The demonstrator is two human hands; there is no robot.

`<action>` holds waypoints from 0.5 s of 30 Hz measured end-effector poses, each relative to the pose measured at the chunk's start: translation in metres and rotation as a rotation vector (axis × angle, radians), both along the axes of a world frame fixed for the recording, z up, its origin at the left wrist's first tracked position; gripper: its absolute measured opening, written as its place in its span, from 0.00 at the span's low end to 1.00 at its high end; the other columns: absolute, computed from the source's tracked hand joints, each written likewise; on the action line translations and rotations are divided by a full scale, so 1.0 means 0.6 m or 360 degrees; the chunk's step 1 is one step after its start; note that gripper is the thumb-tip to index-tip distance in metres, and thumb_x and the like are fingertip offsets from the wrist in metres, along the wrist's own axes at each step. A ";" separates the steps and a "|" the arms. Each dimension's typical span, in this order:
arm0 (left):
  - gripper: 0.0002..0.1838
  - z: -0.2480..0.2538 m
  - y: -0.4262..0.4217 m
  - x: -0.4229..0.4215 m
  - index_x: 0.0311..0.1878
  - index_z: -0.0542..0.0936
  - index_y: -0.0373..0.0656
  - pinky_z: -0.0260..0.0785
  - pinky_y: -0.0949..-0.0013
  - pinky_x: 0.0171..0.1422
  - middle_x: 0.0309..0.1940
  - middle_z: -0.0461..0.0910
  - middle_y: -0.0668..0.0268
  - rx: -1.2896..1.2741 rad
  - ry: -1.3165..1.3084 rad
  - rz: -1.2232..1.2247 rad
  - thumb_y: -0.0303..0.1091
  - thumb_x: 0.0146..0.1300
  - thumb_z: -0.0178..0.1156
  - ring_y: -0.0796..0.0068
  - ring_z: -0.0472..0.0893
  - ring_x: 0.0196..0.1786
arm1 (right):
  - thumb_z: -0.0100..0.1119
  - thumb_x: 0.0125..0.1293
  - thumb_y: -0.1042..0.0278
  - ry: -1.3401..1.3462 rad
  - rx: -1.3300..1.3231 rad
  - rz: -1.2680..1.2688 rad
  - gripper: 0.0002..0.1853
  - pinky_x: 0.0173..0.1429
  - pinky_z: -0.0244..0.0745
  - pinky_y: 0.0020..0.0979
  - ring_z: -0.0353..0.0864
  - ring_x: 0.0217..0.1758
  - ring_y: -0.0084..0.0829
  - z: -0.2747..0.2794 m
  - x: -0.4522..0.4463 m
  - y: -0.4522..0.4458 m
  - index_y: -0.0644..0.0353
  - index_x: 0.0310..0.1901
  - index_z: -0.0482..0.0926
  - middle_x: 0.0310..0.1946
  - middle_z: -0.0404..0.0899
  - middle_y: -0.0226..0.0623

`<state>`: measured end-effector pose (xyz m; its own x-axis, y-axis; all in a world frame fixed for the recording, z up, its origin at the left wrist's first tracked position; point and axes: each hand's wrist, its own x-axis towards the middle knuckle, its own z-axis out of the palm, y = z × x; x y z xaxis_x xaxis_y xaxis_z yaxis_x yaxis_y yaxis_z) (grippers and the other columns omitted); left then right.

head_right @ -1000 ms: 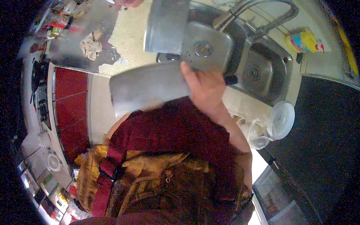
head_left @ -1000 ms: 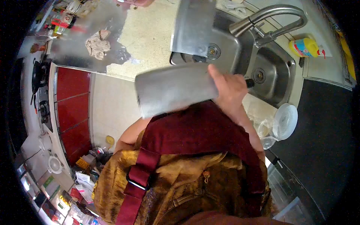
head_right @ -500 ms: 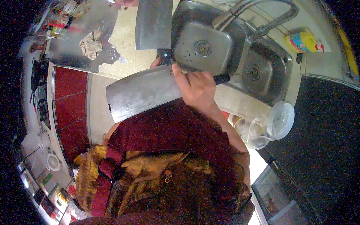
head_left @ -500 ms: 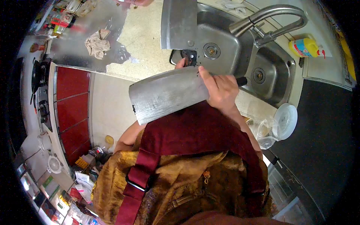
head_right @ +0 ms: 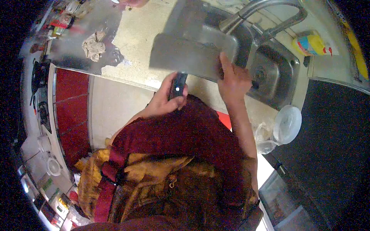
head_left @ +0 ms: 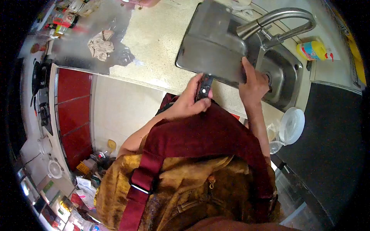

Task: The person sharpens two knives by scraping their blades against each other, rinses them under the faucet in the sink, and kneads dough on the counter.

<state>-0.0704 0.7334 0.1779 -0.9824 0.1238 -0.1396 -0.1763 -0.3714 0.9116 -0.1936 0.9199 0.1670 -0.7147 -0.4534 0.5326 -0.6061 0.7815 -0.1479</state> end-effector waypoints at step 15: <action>0.16 -0.121 -0.028 -0.055 0.53 0.74 0.43 0.73 0.68 0.50 0.42 0.80 0.64 0.0801 -0.0156 -0.0255 0.43 0.69 0.53 0.75 0.80 0.43 | 0.59 0.46 0.76 0.0051 -0.0086 0.0646 0.23 0.32 0.65 0.29 0.76 0.23 0.26 0.044 0.067 -0.063 0.60 0.49 0.81 0.23 0.78 0.29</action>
